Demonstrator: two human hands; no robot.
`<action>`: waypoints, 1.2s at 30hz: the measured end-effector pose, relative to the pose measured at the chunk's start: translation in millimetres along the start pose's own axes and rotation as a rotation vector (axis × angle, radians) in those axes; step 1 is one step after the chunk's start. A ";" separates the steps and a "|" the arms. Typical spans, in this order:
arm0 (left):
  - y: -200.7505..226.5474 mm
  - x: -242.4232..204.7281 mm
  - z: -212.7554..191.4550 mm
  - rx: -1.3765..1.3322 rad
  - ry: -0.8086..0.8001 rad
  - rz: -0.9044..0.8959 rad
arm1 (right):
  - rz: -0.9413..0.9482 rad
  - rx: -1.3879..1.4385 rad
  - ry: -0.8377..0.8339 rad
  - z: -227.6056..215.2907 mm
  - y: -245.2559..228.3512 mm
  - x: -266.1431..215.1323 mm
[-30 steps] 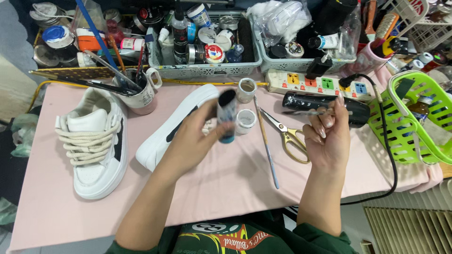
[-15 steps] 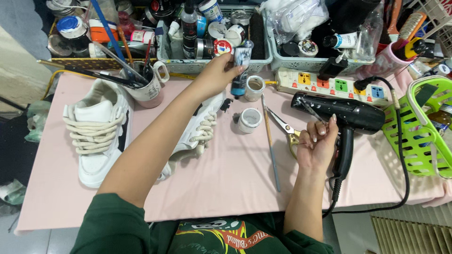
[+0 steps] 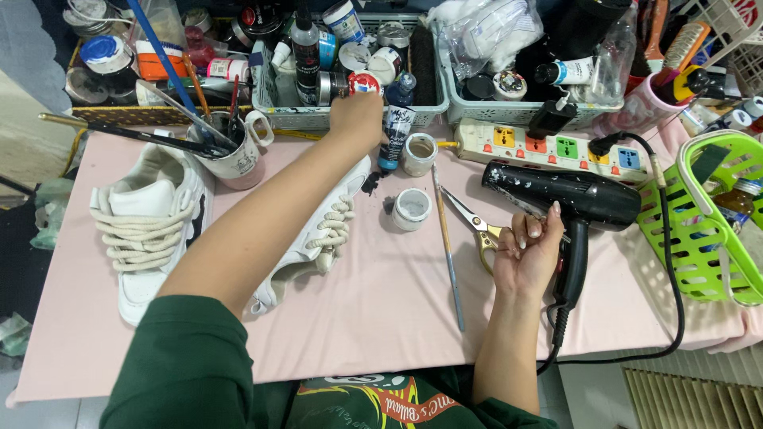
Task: The person paints the black swoosh logo on a white sneaker using a fine brush and black paint. They repeatedly dip the brush into the paint container and apply the paint to the logo area. After painting, the person uses a hairdryer to dry the paint on the shoe.
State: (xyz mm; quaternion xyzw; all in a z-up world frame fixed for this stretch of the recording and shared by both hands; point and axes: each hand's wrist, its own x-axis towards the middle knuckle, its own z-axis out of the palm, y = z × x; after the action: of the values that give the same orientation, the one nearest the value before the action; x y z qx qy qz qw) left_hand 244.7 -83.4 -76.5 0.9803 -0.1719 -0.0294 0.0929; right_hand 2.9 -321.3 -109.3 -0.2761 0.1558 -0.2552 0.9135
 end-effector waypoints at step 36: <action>-99.7 -209.2 -2.7 -1.648 -0.451 -0.159 | -0.585 -1.115 -0.715 77.4 118.7 -137.5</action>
State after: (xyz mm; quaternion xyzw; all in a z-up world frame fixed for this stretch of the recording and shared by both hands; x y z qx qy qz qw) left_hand 81.6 80.8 -87.7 0.5797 -0.0409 -0.3456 0.7367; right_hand -31.9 -127.4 -97.0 -0.7978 -0.1258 -0.2658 0.5263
